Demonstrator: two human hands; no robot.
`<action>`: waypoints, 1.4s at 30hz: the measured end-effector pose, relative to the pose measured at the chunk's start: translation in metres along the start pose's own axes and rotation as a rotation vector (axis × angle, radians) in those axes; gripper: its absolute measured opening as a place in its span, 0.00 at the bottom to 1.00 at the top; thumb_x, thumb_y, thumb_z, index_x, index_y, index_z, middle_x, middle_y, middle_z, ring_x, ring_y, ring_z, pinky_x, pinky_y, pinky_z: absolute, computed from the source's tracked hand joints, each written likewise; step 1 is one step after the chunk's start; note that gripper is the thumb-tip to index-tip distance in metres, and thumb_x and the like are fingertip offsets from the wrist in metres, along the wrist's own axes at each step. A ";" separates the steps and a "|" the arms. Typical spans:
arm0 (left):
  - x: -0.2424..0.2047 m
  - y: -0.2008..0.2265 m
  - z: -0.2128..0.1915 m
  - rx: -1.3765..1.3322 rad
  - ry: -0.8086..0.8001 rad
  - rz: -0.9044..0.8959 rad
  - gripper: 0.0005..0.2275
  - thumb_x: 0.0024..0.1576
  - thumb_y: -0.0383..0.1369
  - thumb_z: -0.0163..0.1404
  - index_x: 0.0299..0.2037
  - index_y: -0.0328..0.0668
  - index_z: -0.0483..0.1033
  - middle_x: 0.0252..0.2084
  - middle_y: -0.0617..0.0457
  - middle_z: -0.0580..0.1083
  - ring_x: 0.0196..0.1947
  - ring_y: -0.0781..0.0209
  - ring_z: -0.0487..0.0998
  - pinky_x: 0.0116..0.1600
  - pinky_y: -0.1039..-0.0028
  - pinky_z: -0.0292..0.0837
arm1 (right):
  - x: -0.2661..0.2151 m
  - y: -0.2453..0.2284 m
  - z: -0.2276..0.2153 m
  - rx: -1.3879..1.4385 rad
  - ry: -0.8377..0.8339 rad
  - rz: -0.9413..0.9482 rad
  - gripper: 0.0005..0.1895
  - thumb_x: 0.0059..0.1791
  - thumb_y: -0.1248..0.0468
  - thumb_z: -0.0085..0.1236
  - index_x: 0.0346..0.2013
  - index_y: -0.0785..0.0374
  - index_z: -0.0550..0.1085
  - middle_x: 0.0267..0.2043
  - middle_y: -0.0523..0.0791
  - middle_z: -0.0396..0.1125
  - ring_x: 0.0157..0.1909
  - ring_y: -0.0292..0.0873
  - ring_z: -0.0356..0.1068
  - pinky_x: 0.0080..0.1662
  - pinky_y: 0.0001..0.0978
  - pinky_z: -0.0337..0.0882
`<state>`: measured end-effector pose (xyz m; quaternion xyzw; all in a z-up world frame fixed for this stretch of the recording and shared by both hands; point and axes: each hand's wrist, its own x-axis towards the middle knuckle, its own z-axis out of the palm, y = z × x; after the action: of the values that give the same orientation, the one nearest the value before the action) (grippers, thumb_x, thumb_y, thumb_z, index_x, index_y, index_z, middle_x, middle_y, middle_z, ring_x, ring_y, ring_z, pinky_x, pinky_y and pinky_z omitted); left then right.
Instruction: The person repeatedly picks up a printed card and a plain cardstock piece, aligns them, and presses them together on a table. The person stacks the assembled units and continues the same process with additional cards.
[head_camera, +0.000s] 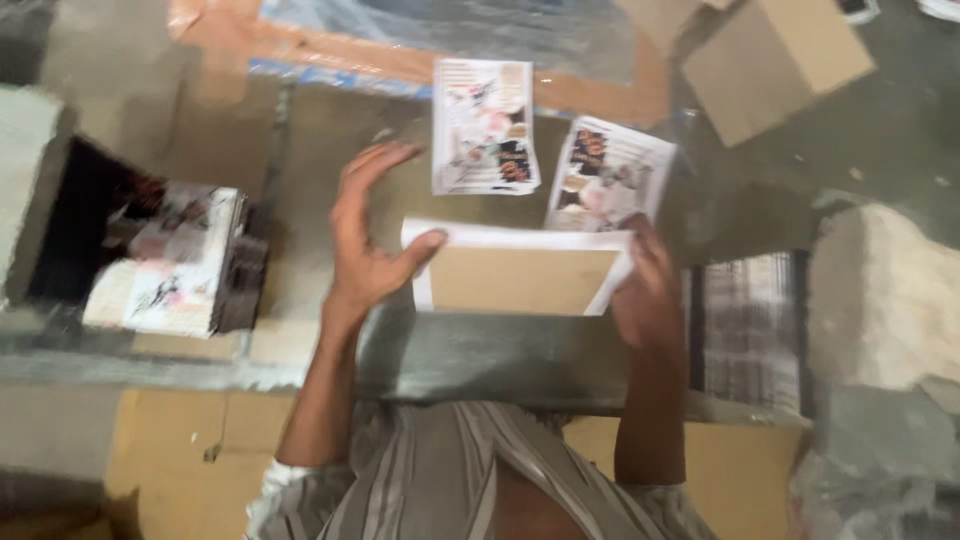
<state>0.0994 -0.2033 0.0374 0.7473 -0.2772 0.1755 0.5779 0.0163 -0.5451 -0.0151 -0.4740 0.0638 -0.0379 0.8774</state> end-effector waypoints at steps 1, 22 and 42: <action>0.008 -0.003 -0.015 0.084 -0.137 0.058 0.33 0.56 0.46 0.62 0.68 0.40 0.66 0.61 0.38 0.74 0.65 0.52 0.71 0.72 0.65 0.63 | 0.009 0.020 0.001 -0.010 -0.021 0.045 0.19 0.56 0.65 0.44 0.61 0.69 0.65 0.56 0.47 0.68 0.60 0.41 0.68 0.63 0.35 0.67; -0.045 -0.085 -0.021 0.240 -0.914 -0.531 0.19 0.54 0.29 0.58 0.57 0.39 0.77 0.45 0.40 0.81 0.48 0.46 0.81 0.53 0.59 0.73 | 0.068 0.091 0.100 -1.539 -0.662 -0.033 0.15 0.46 0.59 0.67 0.45 0.59 0.81 0.43 0.52 0.76 0.46 0.57 0.74 0.52 0.45 0.71; -0.117 -0.093 0.030 0.723 -0.435 -0.235 0.10 0.56 0.28 0.50 0.45 0.36 0.81 0.47 0.46 0.80 0.50 0.51 0.81 0.46 0.65 0.77 | 0.027 0.179 0.088 -1.942 -0.754 -0.574 0.35 0.49 0.52 0.51 0.68 0.68 0.65 0.70 0.49 0.63 0.74 0.46 0.56 0.71 0.64 0.41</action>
<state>0.0633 -0.1913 -0.1100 0.9475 -0.2265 0.0328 0.2232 0.0570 -0.3775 -0.1195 -0.9454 -0.3211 -0.0270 0.0483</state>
